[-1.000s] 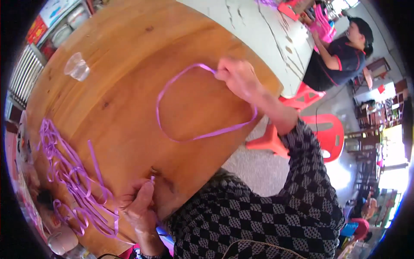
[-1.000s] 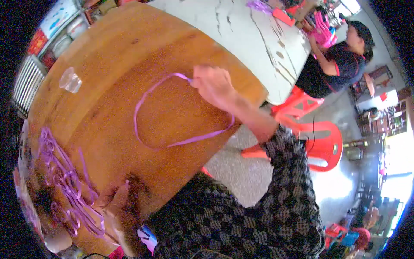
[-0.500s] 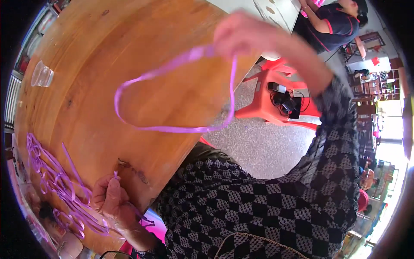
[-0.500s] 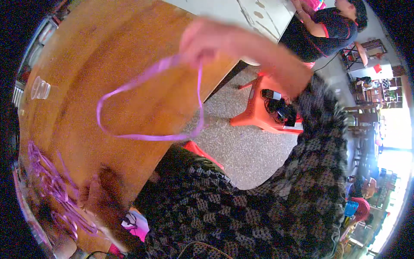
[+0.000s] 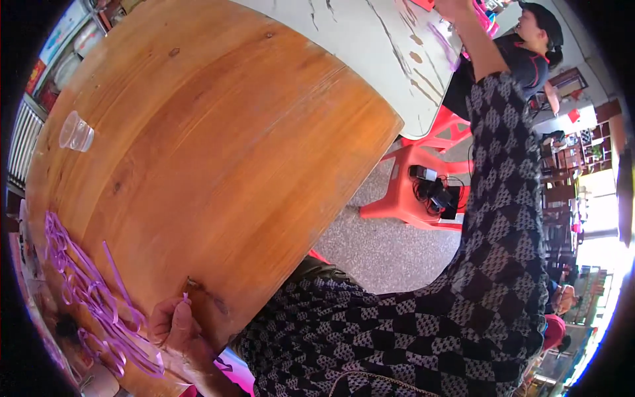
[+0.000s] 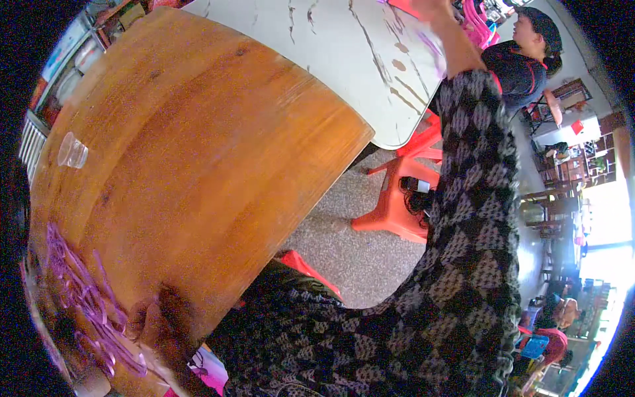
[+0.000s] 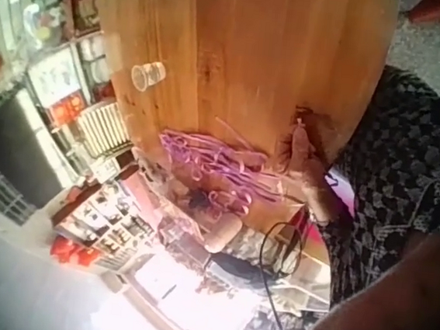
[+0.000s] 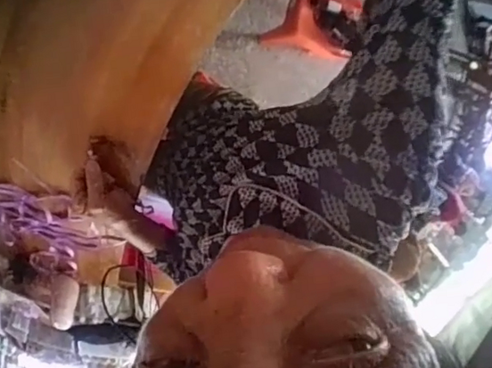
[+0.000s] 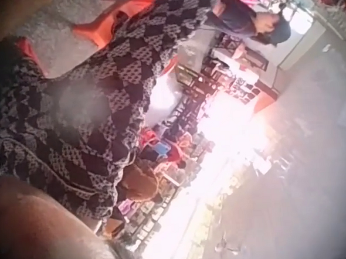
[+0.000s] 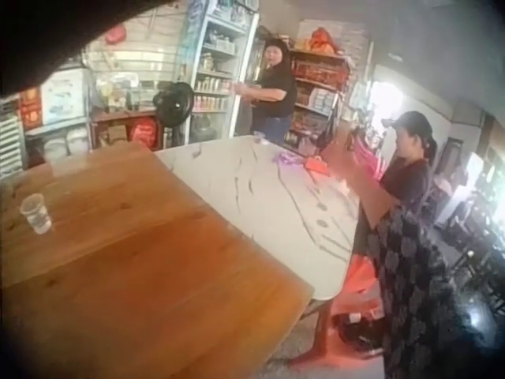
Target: The person ties knots in a purple ribbon by hand, pulling the ribbon taut and looping it around itself. They repeat this process along the length of the ribbon, occasionally stretching it out across the table.
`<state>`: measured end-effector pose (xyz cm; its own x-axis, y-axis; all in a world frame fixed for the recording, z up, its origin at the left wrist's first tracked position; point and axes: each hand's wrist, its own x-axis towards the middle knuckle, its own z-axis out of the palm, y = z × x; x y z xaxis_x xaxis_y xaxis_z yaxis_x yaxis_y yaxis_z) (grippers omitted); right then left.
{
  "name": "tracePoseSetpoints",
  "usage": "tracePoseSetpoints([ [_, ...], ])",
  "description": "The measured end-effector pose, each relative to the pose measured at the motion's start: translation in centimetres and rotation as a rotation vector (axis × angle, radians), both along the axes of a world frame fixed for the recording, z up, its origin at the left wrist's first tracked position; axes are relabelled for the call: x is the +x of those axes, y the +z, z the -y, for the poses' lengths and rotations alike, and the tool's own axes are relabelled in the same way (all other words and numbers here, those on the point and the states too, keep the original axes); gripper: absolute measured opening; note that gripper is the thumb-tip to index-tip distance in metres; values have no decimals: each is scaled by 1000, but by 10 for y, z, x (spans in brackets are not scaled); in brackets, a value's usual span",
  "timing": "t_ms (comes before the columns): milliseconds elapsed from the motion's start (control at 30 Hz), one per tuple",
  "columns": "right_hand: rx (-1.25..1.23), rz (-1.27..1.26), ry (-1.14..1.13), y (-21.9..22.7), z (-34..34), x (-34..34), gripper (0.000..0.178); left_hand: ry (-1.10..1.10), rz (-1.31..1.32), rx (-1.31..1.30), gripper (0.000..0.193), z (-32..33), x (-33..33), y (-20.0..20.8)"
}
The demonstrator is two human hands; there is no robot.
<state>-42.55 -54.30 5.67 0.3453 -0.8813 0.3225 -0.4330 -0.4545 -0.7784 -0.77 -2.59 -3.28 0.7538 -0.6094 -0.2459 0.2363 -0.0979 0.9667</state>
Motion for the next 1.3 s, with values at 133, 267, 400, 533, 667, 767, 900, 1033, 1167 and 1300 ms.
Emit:
tracePoseSetpoints([
  [133,-103,106,-29,-52,-10,15,15,-70,-68,-38,9,6,3,11],
  [267,-33,29,42,-59,-135,138,17,42,-72,75,5,3,1,5],
  [400,41,90,426,-53,-262,221,18,-51,-182,102,8,11,1,16],
  [533,476,139,772,-48,-334,270,32,-173,-188,66,11,2,-3,28],
  [667,225,200,1010,-63,-361,300,39,-122,-265,-53,11,4,-8,34],
  [767,146,259,1060,-65,-371,310,40,-153,-371,-109,11,0,-3,33],
  [900,-41,281,1012,-64,-374,313,33,-188,-448,-98,11,-1,2,38],
  [1033,-134,330,973,-65,-378,312,28,-258,-401,-42,12,-1,4,41],
  [1167,-115,325,999,-65,-378,311,23,-293,-358,-36,13,-6,5,40],
  [1300,-6,307,1017,-64,-380,309,20,-254,-408,-92,14,-9,1,39],
])
